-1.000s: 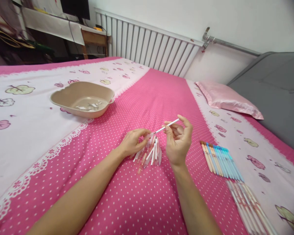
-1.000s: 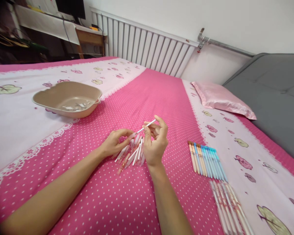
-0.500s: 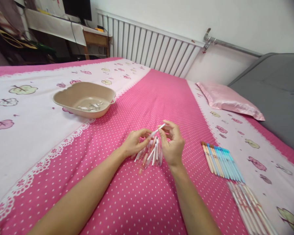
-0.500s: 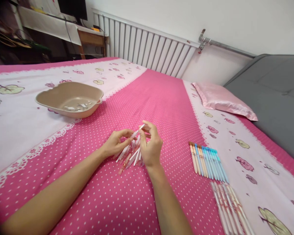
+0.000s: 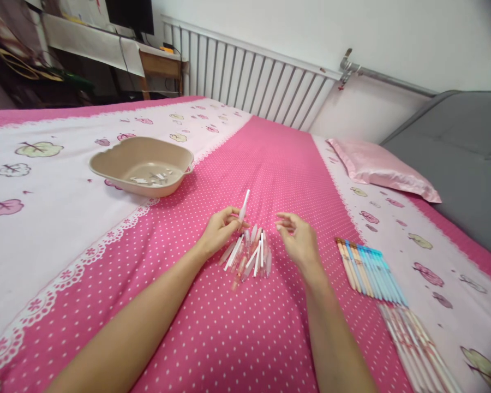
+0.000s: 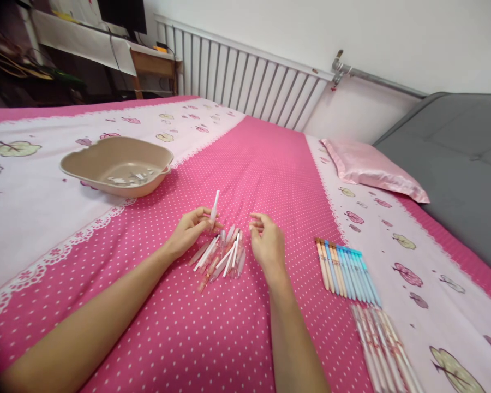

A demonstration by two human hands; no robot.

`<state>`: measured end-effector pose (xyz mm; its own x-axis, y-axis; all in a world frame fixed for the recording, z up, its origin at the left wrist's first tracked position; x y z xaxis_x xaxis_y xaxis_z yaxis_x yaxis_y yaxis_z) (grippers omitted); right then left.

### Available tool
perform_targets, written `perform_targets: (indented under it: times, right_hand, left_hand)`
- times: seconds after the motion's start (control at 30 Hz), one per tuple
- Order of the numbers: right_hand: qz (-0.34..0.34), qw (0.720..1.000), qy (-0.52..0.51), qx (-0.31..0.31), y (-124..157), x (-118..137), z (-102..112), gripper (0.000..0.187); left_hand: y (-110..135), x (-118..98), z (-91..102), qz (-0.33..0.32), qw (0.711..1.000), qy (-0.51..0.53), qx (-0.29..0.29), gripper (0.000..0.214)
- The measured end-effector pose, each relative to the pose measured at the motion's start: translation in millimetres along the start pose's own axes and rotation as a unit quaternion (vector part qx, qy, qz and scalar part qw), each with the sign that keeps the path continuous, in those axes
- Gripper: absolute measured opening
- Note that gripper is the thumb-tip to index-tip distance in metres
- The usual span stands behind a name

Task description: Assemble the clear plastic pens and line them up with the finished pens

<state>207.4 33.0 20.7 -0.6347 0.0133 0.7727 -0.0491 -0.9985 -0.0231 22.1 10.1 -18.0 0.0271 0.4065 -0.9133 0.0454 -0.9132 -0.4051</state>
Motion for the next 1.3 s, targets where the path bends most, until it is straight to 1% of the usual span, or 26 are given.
perform_targets:
  times: [0.07,0.13,0.27,0.33,0.43,0.63,0.77,0.9,1.07,1.3]
  right_hand:
    - [-0.026,0.995,0.089,0.034,-3.2,-6.8,-3.3,0.030]
    - [-0.044,0.986,0.150,0.056,-2.8,-11.1,-8.1,0.031]
    - [-0.058,0.969,0.215,0.110,2.5,-14.3,-22.2,0.038]
    - [-0.056,0.963,0.235,0.117,4.4,-14.3,-26.9,0.042]
    - [-0.049,0.962,0.242,0.114,5.2,-14.0,-30.1,0.046]
    - [-0.046,0.967,0.223,0.112,2.5,-15.9,-31.4,0.046]
    - [-0.045,0.975,0.190,0.104,-0.7,-16.6,-29.4,0.039]
    - [-0.040,0.975,0.192,0.100,-2.4,-17.2,-28.6,0.032]
    - [-0.038,0.966,0.221,0.128,-1.1,-19.4,-28.7,0.031]
    - [-0.014,0.946,0.252,0.202,3.8,-21.0,-22.4,0.040]
  left_hand:
    - [-1.0,2.4,1.7,0.017,0.999,0.029,-0.022,0.013]
    - [-1.4,3.6,2.6,0.030,0.998,0.045,-0.036,0.011]
    - [-1.6,1.9,3.3,0.041,0.997,0.047,-0.055,0.009]
    - [-1.8,-0.3,3.2,0.042,0.996,0.047,-0.064,0.010]
    - [-1.9,-3.4,3.0,0.049,0.995,0.047,-0.078,0.012]
    - [-2.3,-6.7,3.4,0.042,0.995,0.035,-0.083,0.015]
    - [-2.3,-6.3,3.7,0.040,0.996,0.032,-0.078,0.015]
    - [-2.4,-4.2,4.2,0.043,0.995,0.035,-0.080,0.015]
    - [-2.7,0.3,5.4,0.038,0.995,0.044,-0.079,0.011]
    - [-1.9,1.8,6.4,0.035,0.996,0.039,-0.078,0.008]
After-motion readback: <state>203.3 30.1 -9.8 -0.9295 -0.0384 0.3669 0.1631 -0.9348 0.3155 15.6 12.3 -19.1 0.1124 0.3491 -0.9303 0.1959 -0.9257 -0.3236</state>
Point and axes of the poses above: each hand's wrist, its own y-axis away from the middle knuckle, its own z-axis out of the back of the hand, x = y × z, the point moved 4 cm from there along -y, towards the middle knuckle, and after that the axes turned 14 degrees about -z, right-handed, at the moved point
